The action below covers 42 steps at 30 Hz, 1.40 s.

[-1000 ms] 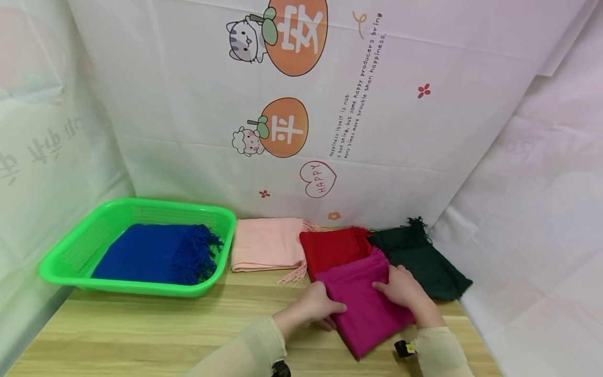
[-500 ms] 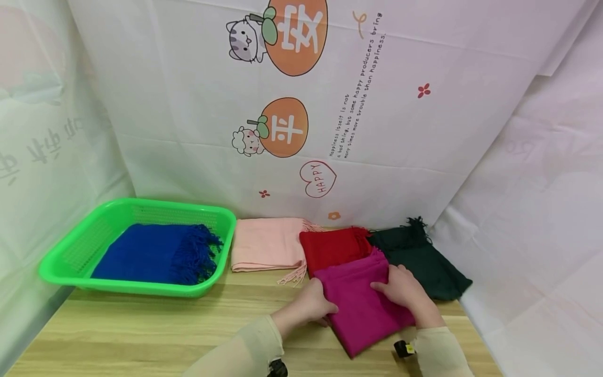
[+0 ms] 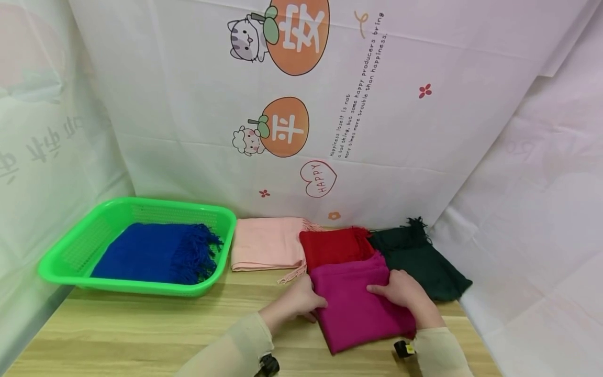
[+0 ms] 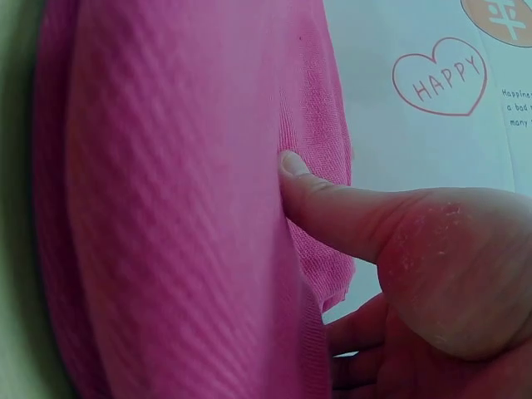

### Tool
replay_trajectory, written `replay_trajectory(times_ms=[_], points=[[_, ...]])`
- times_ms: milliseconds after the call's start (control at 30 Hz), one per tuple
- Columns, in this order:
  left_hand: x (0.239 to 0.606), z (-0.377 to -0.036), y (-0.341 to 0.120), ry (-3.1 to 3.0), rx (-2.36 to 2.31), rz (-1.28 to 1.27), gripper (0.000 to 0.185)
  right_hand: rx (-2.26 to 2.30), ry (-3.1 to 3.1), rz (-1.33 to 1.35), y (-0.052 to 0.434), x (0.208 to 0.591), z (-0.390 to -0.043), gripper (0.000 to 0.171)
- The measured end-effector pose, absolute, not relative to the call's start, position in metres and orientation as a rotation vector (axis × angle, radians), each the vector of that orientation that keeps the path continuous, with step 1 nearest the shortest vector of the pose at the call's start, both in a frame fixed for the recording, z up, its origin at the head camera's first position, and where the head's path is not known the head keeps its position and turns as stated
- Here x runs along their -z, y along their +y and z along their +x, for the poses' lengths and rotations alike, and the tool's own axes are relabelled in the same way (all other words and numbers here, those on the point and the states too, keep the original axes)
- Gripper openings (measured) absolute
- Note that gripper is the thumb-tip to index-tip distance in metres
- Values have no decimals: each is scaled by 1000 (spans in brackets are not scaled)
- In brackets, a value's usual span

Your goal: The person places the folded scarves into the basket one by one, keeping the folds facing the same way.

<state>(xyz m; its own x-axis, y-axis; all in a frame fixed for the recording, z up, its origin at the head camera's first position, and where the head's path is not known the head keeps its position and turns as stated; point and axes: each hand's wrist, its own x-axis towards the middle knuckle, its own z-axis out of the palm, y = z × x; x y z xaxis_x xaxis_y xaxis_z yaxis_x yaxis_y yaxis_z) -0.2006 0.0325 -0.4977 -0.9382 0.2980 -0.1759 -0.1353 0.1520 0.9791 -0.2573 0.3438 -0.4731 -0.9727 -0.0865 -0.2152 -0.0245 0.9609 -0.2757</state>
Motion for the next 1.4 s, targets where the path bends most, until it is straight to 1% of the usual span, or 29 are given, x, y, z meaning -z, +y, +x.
replay_trajectory(times_ms=[133, 200, 633, 900, 1133, 1400], points=[[497, -200, 31, 2075, -1846, 135, 29, 427, 2875, -48, 343, 474, -256, 81], [498, -200, 31, 2044, -1843, 117, 29, 450, 2874, -28, 344, 476, -256, 82], [505, -206, 33, 1902, -1811, 80, 29, 567, 2825, 48, 349, 481, -259, 76], [507, -207, 35, 1844, -1829, 122, 29, 563, 2810, 54, 348, 477, -259, 85], [509, -206, 42, 1777, -1880, 126, 36, 623, 2784, 64, 349, 476, -258, 84], [506, -202, 47, 1756, -1928, 86, 41, 875, 2750, 72, 351, 479, -258, 81]])
